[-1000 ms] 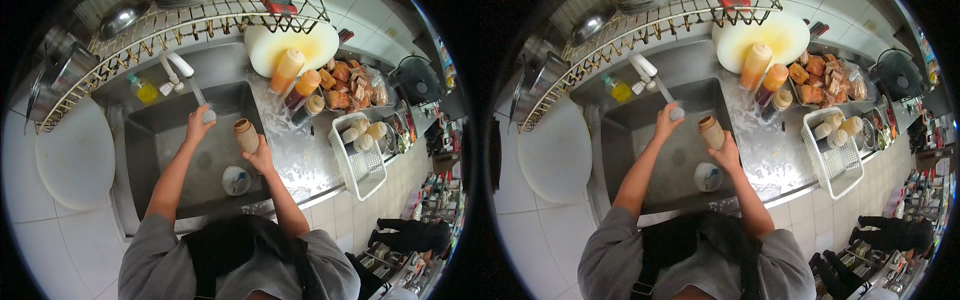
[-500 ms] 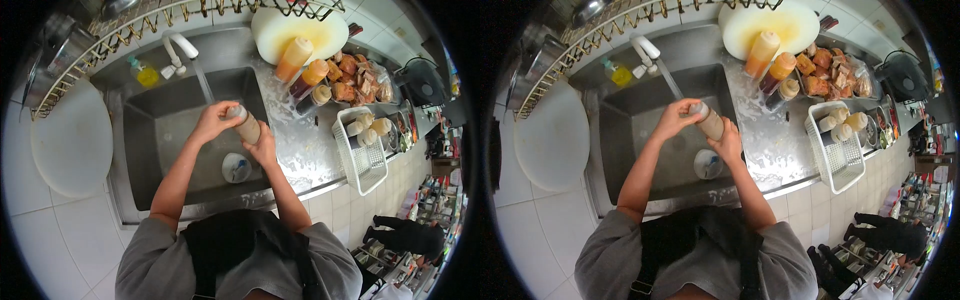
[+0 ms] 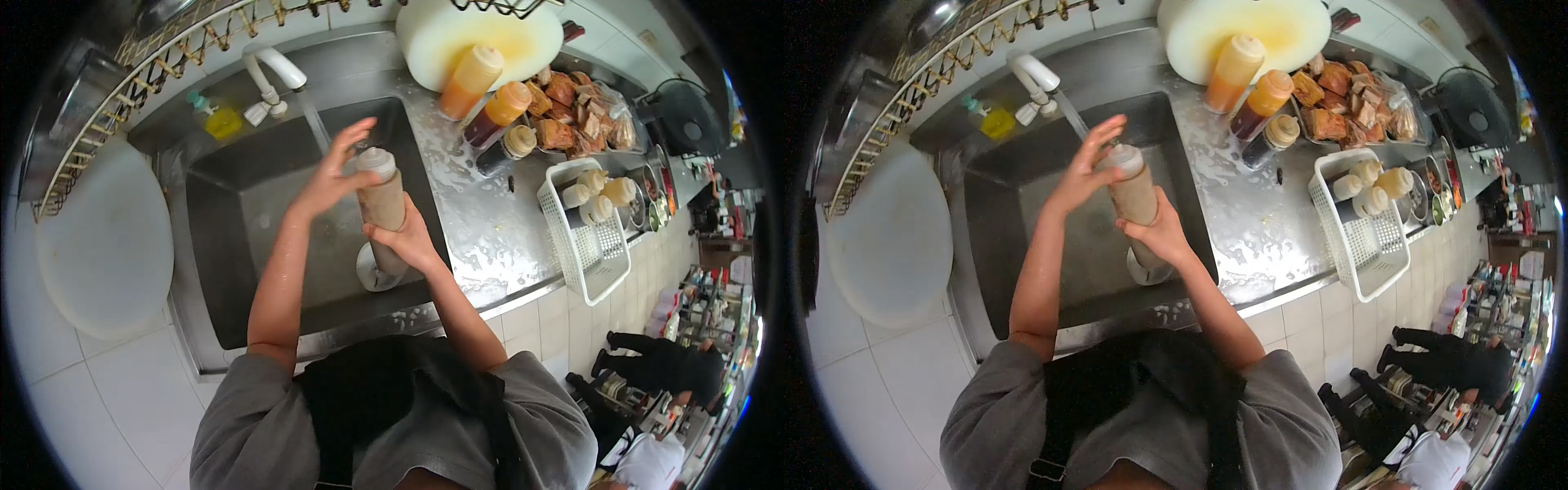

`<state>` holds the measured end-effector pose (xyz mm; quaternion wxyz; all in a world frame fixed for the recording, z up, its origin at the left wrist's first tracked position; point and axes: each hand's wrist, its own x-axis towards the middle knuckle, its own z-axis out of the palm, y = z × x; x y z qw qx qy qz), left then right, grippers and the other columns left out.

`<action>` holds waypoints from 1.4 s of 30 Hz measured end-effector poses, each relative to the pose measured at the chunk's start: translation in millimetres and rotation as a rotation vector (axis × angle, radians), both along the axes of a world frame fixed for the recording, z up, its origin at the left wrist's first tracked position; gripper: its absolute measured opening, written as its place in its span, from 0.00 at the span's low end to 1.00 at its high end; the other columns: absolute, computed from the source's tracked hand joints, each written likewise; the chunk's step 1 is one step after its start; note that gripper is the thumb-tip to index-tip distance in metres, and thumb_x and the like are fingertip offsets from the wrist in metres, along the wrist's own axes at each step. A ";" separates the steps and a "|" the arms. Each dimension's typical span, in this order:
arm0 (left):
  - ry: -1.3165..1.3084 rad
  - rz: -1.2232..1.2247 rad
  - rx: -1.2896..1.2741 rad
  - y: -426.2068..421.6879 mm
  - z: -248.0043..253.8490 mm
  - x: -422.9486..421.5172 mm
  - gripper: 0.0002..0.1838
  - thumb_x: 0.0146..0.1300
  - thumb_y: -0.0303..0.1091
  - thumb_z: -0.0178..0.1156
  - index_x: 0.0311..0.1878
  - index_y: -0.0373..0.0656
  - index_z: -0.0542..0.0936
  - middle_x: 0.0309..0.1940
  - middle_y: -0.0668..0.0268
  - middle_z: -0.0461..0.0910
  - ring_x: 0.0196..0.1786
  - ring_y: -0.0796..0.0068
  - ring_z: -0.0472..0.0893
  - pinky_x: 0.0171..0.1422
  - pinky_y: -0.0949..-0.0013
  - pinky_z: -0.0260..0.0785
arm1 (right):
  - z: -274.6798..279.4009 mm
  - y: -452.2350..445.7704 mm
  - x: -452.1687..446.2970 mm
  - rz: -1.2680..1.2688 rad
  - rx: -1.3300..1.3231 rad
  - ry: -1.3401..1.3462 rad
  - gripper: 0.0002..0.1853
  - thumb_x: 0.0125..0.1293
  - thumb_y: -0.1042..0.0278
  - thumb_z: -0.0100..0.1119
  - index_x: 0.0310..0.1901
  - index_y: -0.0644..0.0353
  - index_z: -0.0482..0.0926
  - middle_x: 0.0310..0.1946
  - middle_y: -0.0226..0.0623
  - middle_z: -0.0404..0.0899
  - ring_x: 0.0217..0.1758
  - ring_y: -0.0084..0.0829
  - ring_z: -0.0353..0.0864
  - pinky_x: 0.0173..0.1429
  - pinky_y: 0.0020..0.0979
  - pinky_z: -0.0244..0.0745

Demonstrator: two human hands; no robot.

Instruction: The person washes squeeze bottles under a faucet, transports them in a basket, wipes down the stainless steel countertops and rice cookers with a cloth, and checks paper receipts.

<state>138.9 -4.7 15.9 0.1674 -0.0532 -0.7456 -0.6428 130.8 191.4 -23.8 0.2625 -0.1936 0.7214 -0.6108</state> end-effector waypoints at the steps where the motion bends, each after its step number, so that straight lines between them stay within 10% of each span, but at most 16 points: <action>1: -0.094 0.135 -0.091 -12.7 -7.8 2.7 0.29 0.62 0.28 0.65 0.66 0.40 0.69 0.63 0.65 0.74 0.66 0.68 0.71 0.72 0.61 0.61 | 6.4 1.7 -2.0 -0.035 0.002 0.030 0.33 0.50 0.62 0.75 0.56 0.61 0.69 0.48 0.38 0.79 0.53 0.31 0.79 0.58 0.34 0.74; 8: -0.332 0.225 0.471 48.2 11.5 18.6 0.33 0.64 0.41 0.67 0.68 0.35 0.67 0.60 0.55 0.76 0.59 0.68 0.77 0.65 0.65 0.67 | 6.1 22.0 -0.6 -0.209 0.167 0.360 0.34 0.46 0.64 0.76 0.55 0.61 0.70 0.44 0.49 0.80 0.49 0.46 0.81 0.52 0.39 0.75; 16: -0.182 -0.095 0.160 75.5 31.7 1.3 0.40 0.55 0.40 0.75 0.69 0.44 0.66 0.57 0.52 0.78 0.62 0.64 0.75 0.65 0.61 0.68 | 31.4 53.1 25.7 -0.115 0.001 0.083 0.37 0.46 0.61 0.77 0.57 0.60 0.70 0.45 0.44 0.80 0.52 0.37 0.80 0.56 0.36 0.73; 23: -0.263 0.243 -0.132 103.4 29.9 0.9 0.35 0.56 0.42 0.74 0.64 0.39 0.72 0.46 0.56 0.83 0.50 0.68 0.81 0.57 0.64 0.72 | 17.8 48.4 26.0 -0.356 0.227 0.360 0.39 0.46 0.60 0.76 0.60 0.62 0.68 0.42 0.51 0.81 0.48 0.40 0.82 0.54 0.39 0.75; 27: -0.172 0.137 -0.110 108.8 33.1 -14.0 0.25 0.56 0.34 0.70 0.56 0.39 0.76 0.37 0.66 0.83 0.44 0.73 0.80 0.52 0.67 0.71 | 34.1 58.3 28.0 -0.170 0.021 0.020 0.39 0.47 0.58 0.74 0.60 0.63 0.68 0.47 0.45 0.80 0.51 0.37 0.80 0.56 0.36 0.74; 36: -0.072 -0.739 0.131 145.1 41.0 -39.8 0.29 0.58 0.31 0.67 0.64 0.48 0.71 0.47 0.68 0.77 0.55 0.76 0.74 0.65 0.66 0.63 | 32.7 135.2 22.8 0.020 -0.178 -0.234 0.33 0.50 0.56 0.71 0.56 0.64 0.75 0.48 0.38 0.79 0.51 0.30 0.78 0.57 0.33 0.72; 42: 0.231 -0.191 -0.113 182.7 8.9 -123.6 0.43 0.57 0.35 0.70 0.72 0.42 0.57 0.63 0.53 0.61 0.67 0.56 0.63 0.72 0.56 0.56 | 89.6 216.0 -23.1 -0.681 0.100 0.201 0.37 0.54 0.52 0.73 0.61 0.65 0.71 0.53 0.37 0.78 0.54 0.31 0.77 0.62 0.34 0.69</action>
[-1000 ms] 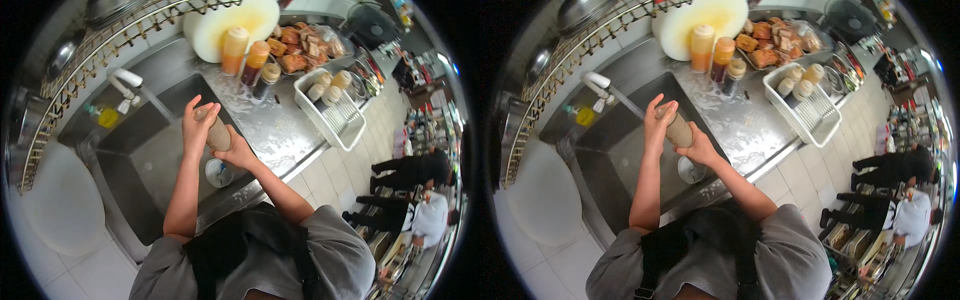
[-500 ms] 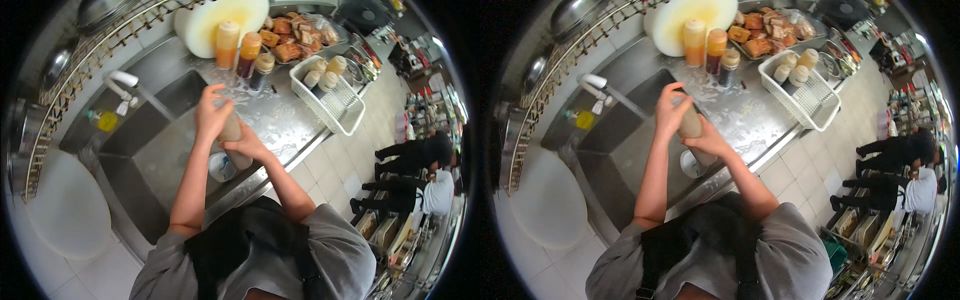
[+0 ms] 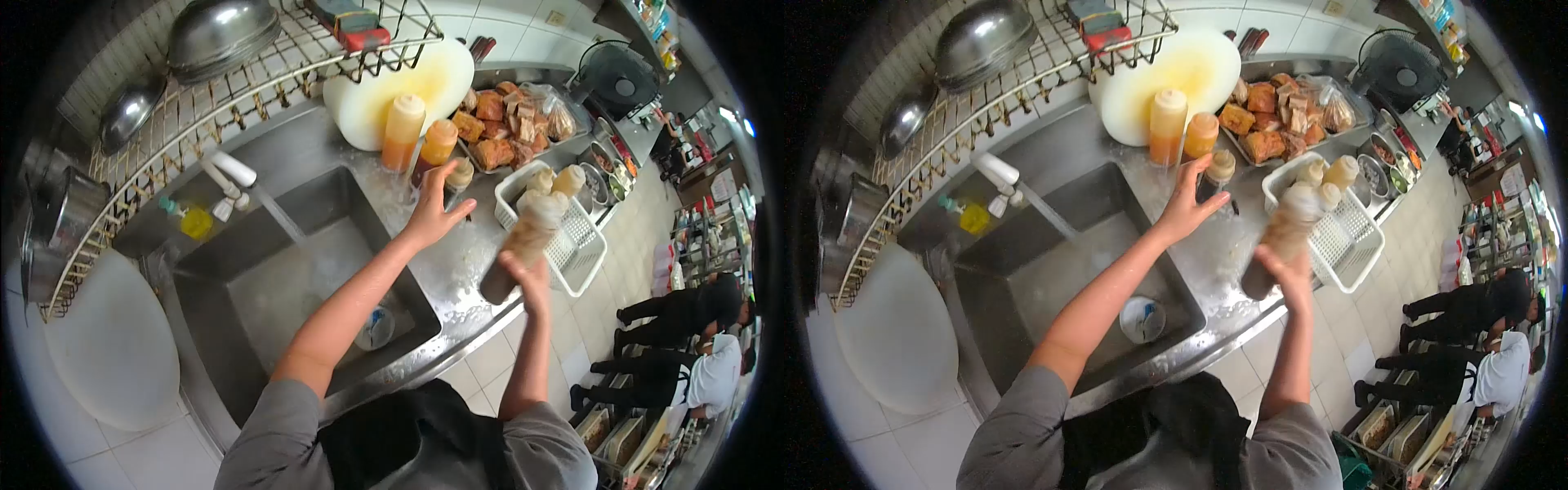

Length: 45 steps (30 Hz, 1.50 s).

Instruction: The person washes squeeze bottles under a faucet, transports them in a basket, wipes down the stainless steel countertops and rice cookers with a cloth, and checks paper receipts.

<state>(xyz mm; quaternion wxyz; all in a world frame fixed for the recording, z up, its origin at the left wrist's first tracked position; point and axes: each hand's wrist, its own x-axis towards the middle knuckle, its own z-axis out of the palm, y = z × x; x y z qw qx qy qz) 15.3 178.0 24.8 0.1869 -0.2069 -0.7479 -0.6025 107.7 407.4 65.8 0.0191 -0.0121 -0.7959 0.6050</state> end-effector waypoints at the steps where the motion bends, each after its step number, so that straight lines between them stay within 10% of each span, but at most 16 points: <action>1: 0.077 0.167 -0.053 7.4 -9.8 -15.2 0.43 0.57 0.35 0.70 0.72 0.42 0.57 0.62 0.51 0.62 0.67 0.53 0.63 0.73 0.55 0.56 | 20.0 7.0 -8.4 -0.119 -0.071 0.119 0.36 0.54 0.58 0.76 0.61 0.64 0.70 0.51 0.37 0.79 0.54 0.31 0.77 0.61 0.33 0.71; 7: 0.042 0.318 -0.212 44.5 -33.2 -54.4 0.39 0.55 0.31 0.70 0.67 0.37 0.61 0.59 0.47 0.66 0.63 0.46 0.68 0.68 0.52 0.62 | -6.7 99.0 -88.1 -0.605 0.432 0.478 0.39 0.50 0.54 0.78 0.60 0.65 0.71 0.54 0.48 0.77 0.58 0.41 0.77 0.63 0.39 0.70; 14: 0.094 0.427 -0.033 17.4 -66.1 -26.4 0.40 0.61 0.35 0.68 0.68 0.35 0.56 0.58 0.45 0.68 0.59 0.50 0.74 0.66 0.58 0.66 | -95.5 142.0 -116.5 -0.572 0.388 0.286 0.50 0.47 0.48 0.79 0.66 0.70 0.65 0.59 0.55 0.75 0.62 0.46 0.76 0.66 0.39 0.68; 20: -0.126 0.598 0.184 -99.5 -71.9 42.0 0.41 0.63 0.36 0.66 0.72 0.39 0.51 0.58 0.50 0.68 0.59 0.61 0.74 0.64 0.58 0.68 | -27.1 52.2 -71.0 -0.931 1.129 0.431 0.43 0.53 0.60 0.75 0.66 0.70 0.63 0.61 0.56 0.71 0.62 0.51 0.73 0.65 0.46 0.67; 25: -0.101 0.843 0.168 -200.5 -92.8 49.1 0.38 0.65 0.33 0.64 0.71 0.43 0.51 0.57 0.53 0.69 0.54 0.62 0.76 0.57 0.61 0.72 | -30.8 -86.8 -68.1 -0.238 0.598 0.739 0.26 0.61 0.71 0.65 0.60 0.68 0.72 0.54 0.51 0.77 0.58 0.47 0.75 0.65 0.43 0.67; 29: -0.105 0.920 0.210 -241.5 -80.3 52.2 0.37 0.65 0.33 0.63 0.71 0.45 0.52 0.52 0.55 0.72 0.53 0.67 0.75 0.54 0.63 0.72 | -74.7 -210.9 -81.8 0.268 0.287 0.501 0.13 0.60 0.73 0.64 0.47 0.64 0.81 0.47 0.46 0.81 0.53 0.38 0.78 0.60 0.39 0.70; 33: -0.237 0.780 0.373 -266.2 -62.4 57.0 0.33 0.67 0.34 0.60 0.70 0.48 0.55 0.49 0.58 0.75 0.50 0.70 0.75 0.56 0.64 0.69 | -139.0 -308.0 -96.5 0.710 -0.152 -0.059 0.21 0.71 0.51 0.59 0.50 0.62 0.79 0.43 0.37 0.83 0.47 0.24 0.80 0.50 0.31 0.74; 39: -0.374 0.641 0.470 -285.4 -56.5 45.9 0.32 0.70 0.43 0.57 0.71 0.47 0.57 0.50 0.60 0.76 0.51 0.72 0.75 0.58 0.66 0.66 | -114.2 -344.4 -81.4 0.966 -0.568 -0.892 0.39 0.74 0.31 0.33 0.55 0.66 0.75 0.36 0.43 0.82 0.38 0.32 0.85 0.44 0.37 0.83; 45: -0.276 0.752 0.241 -288.2 -53.3 31.1 0.35 0.68 0.46 0.60 0.70 0.43 0.57 0.50 0.56 0.77 0.53 0.64 0.76 0.59 0.62 0.67 | -136.4 -359.5 -84.6 0.784 -0.436 -0.699 0.37 0.76 0.35 0.31 0.56 0.68 0.72 0.36 0.48 0.82 0.40 0.41 0.86 0.46 0.42 0.82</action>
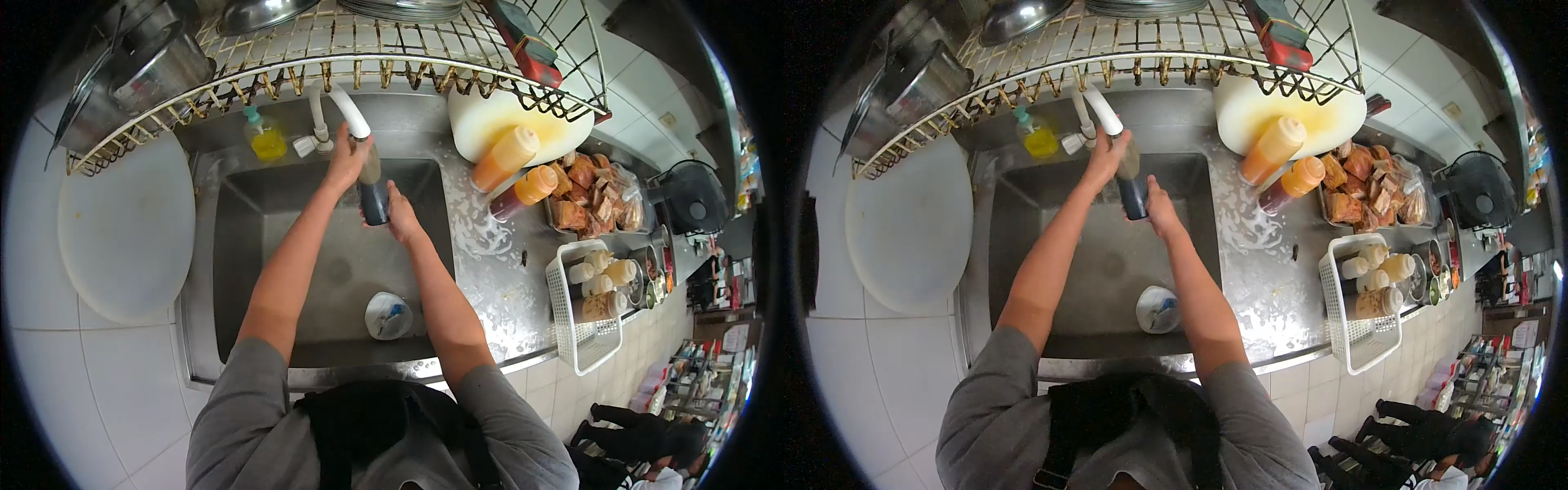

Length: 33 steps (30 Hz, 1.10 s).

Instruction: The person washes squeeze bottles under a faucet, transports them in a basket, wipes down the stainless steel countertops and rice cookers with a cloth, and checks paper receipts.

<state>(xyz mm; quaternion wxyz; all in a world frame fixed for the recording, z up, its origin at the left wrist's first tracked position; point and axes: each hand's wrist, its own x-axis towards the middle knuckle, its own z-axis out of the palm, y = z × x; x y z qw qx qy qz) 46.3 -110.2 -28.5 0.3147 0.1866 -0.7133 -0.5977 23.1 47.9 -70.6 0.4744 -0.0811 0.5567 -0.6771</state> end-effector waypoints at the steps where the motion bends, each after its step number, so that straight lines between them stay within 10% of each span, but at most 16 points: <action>1: 0.002 0.050 -0.053 1.8 -0.6 -0.8 0.35 0.67 0.46 0.61 0.70 0.43 0.57 0.50 0.55 0.77 0.53 0.62 0.77 0.59 0.61 0.67 | 1.4 -0.6 1.5 -0.037 0.069 0.186 0.36 0.76 0.37 0.33 0.57 0.69 0.71 0.39 0.50 0.81 0.44 0.44 0.84 0.51 0.43 0.79; 6: -0.095 0.166 -0.107 21.4 16.0 13.3 0.34 0.65 0.45 0.63 0.67 0.41 0.59 0.50 0.50 0.77 0.51 0.55 0.79 0.57 0.57 0.69 | 2.1 -8.8 23.8 -0.242 0.177 1.048 0.34 0.75 0.45 0.46 0.64 0.72 0.64 0.57 0.60 0.73 0.58 0.55 0.75 0.67 0.44 0.63; 10: -0.035 0.107 0.049 28.3 15.6 18.4 0.32 0.65 0.45 0.62 0.66 0.43 0.60 0.49 0.51 0.78 0.50 0.58 0.79 0.54 0.58 0.70 | 35.7 5.9 35.0 -0.160 0.203 1.192 0.39 0.69 0.47 0.57 0.68 0.72 0.59 0.58 0.63 0.72 0.58 0.57 0.76 0.61 0.45 0.71; 15: 0.065 -0.255 0.400 37.4 28.5 38.6 0.28 0.70 0.42 0.57 0.68 0.52 0.58 0.48 0.56 0.76 0.45 0.66 0.80 0.48 0.63 0.75 | 25.3 35.8 13.3 0.308 -0.249 -0.265 0.42 0.66 0.24 0.40 0.60 0.61 0.69 0.40 0.49 0.82 0.39 0.40 0.86 0.46 0.40 0.82; 19: 0.129 -0.415 0.488 70.6 41.6 58.6 0.26 0.70 0.37 0.57 0.67 0.56 0.57 0.46 0.58 0.76 0.42 0.67 0.81 0.45 0.62 0.77 | 16.5 55.0 28.7 0.397 -0.584 -0.384 0.45 0.64 0.21 0.40 0.59 0.63 0.70 0.36 0.45 0.81 0.35 0.38 0.84 0.43 0.39 0.81; 22: 0.161 -0.324 0.342 72.1 41.6 58.3 0.25 0.69 0.36 0.59 0.64 0.54 0.60 0.42 0.61 0.77 0.41 0.71 0.80 0.45 0.66 0.74 | 25.5 64.8 34.4 0.310 -0.479 -0.117 0.40 0.65 0.30 0.53 0.61 0.63 0.69 0.40 0.47 0.81 0.38 0.40 0.84 0.46 0.37 0.81; 28: 0.083 0.212 0.014 46.5 13.5 26.9 0.26 0.65 0.37 0.63 0.63 0.50 0.64 0.44 0.56 0.79 0.42 0.64 0.81 0.48 0.62 0.72 | 21.7 50.4 53.2 -0.178 0.216 1.272 0.38 0.57 0.60 0.71 0.65 0.69 0.65 0.52 0.52 0.77 0.57 0.47 0.76 0.60 0.40 0.72; 33: 0.000 0.173 -0.157 22.5 -0.3 19.4 0.28 0.66 0.39 0.63 0.63 0.47 0.63 0.47 0.54 0.78 0.48 0.63 0.79 0.53 0.60 0.71 | 19.9 57.5 44.8 -0.126 0.164 0.906 0.40 0.61 0.57 0.69 0.69 0.64 0.61 0.62 0.50 0.71 0.63 0.41 0.73 0.66 0.36 0.67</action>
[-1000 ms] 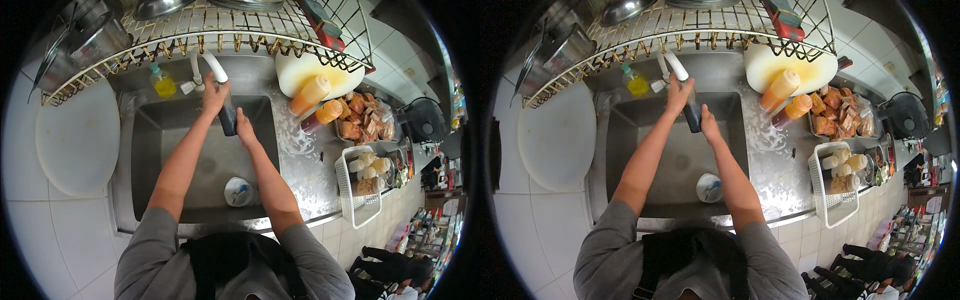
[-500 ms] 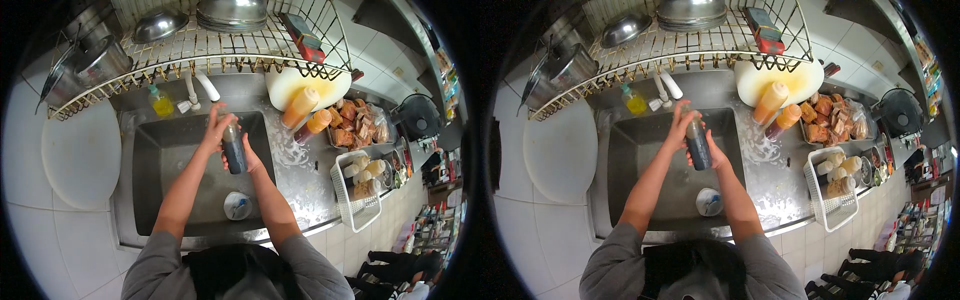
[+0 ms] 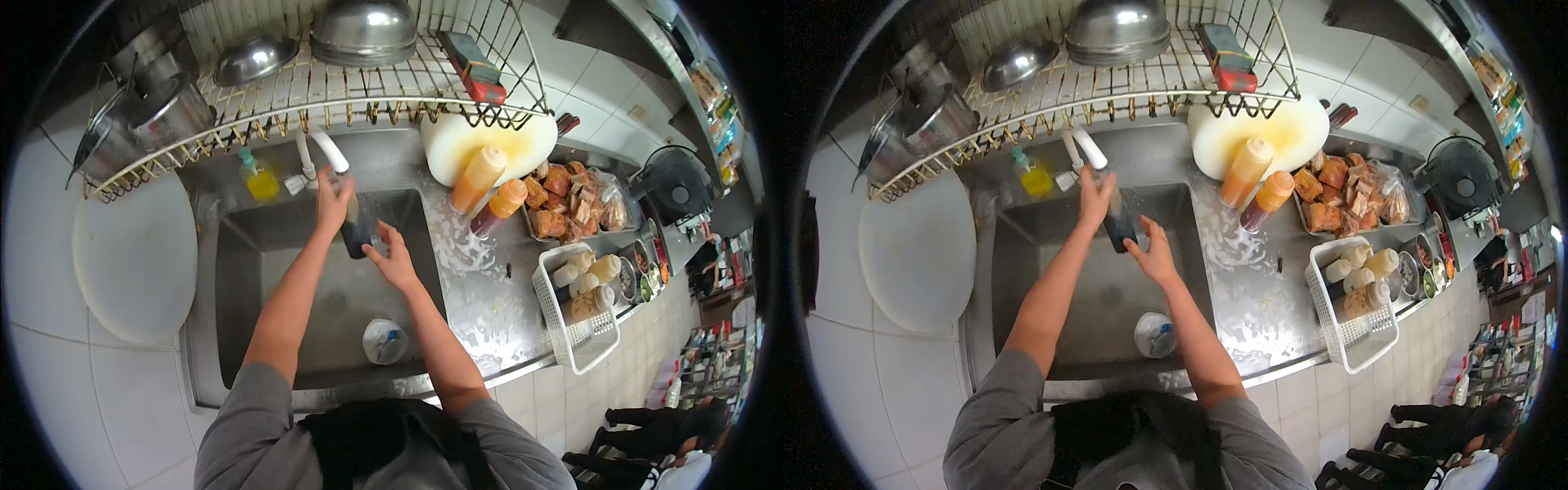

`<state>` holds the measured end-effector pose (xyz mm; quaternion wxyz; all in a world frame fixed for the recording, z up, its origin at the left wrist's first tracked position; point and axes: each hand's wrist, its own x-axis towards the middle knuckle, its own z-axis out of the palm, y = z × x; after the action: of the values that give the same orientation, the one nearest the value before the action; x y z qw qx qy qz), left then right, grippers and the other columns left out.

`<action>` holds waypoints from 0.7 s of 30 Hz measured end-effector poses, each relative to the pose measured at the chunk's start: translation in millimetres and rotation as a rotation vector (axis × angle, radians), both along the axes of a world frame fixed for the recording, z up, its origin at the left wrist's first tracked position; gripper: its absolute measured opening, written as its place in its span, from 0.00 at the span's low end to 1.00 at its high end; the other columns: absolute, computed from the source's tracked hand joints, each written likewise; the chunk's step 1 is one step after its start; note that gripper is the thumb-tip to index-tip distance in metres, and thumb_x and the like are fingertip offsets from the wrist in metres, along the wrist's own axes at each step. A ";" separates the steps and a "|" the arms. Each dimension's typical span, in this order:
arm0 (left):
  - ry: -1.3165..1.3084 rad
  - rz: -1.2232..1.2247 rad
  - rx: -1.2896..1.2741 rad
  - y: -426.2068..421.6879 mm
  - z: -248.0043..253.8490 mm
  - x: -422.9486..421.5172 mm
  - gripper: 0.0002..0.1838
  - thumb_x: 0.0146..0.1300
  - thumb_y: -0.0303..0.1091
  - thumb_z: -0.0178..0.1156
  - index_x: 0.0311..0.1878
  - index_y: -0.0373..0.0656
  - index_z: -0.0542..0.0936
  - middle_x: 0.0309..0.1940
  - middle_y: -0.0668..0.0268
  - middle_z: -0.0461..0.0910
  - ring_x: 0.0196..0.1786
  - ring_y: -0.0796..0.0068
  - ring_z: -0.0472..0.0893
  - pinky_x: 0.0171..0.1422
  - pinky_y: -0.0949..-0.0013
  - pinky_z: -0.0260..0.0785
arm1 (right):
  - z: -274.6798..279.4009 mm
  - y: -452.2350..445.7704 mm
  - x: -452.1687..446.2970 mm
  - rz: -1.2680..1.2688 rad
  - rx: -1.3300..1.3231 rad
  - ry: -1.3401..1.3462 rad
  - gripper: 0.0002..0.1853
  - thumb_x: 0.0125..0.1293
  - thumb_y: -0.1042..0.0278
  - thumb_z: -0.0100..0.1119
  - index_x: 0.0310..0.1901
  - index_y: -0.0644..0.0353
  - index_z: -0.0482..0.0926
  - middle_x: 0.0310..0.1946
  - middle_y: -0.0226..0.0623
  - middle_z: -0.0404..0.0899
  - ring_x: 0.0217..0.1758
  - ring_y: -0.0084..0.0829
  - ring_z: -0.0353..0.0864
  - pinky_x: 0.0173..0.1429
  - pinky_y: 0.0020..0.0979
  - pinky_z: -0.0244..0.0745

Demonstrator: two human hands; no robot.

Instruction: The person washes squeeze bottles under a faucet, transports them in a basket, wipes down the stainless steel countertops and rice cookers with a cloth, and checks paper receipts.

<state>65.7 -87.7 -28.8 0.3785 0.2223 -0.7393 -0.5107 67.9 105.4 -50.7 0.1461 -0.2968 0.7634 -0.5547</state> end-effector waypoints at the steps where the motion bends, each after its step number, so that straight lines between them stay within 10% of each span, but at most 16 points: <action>1: 0.032 -0.081 0.040 0.3 -2.5 2.8 0.28 0.65 0.39 0.64 0.63 0.46 0.62 0.47 0.55 0.77 0.48 0.64 0.79 0.53 0.60 0.71 | -2.2 0.2 -3.7 0.003 -0.045 -0.058 0.40 0.61 0.55 0.69 0.70 0.62 0.61 0.60 0.51 0.72 0.62 0.41 0.73 0.65 0.37 0.67; 9: 0.015 -0.747 0.582 77.6 15.0 45.4 0.28 0.67 0.33 0.62 0.65 0.51 0.60 0.42 0.61 0.79 0.44 0.71 0.81 0.49 0.65 0.75 | 6.3 43.9 -1.3 0.524 -0.382 -1.142 0.40 0.62 0.48 0.68 0.67 0.63 0.62 0.48 0.44 0.80 0.51 0.34 0.80 0.58 0.33 0.72; 12: -0.008 -0.785 0.494 92.1 22.9 52.1 0.25 0.62 0.34 0.67 0.59 0.49 0.68 0.44 0.62 0.78 0.46 0.73 0.79 0.51 0.67 0.74 | -11.5 51.3 4.9 0.550 -0.342 -1.011 0.36 0.63 0.52 0.67 0.64 0.64 0.64 0.46 0.43 0.80 0.48 0.33 0.82 0.54 0.33 0.76; 18: -0.162 -0.355 0.228 118.4 0.6 47.4 0.14 0.55 0.37 0.72 0.39 0.43 0.78 0.36 0.68 0.81 0.42 0.75 0.81 0.49 0.69 0.72 | -33.0 32.5 25.9 -0.057 -0.227 0.117 0.36 0.56 0.55 0.69 0.62 0.63 0.66 0.46 0.46 0.83 0.49 0.47 0.84 0.52 0.44 0.76; 21: -0.207 -0.010 0.064 151.0 -14.5 43.5 0.17 0.56 0.39 0.72 0.42 0.42 0.78 0.38 0.63 0.82 0.43 0.65 0.82 0.50 0.63 0.73 | -63.1 31.2 42.0 -0.351 0.057 -0.033 0.37 0.55 0.52 0.70 0.62 0.60 0.66 0.41 0.53 0.83 0.48 0.55 0.82 0.51 0.48 0.75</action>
<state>109.2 63.2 -43.3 0.2904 0.2819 -0.7589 -0.5102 109.8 136.6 -113.8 0.0678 -0.1454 0.8163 -0.5549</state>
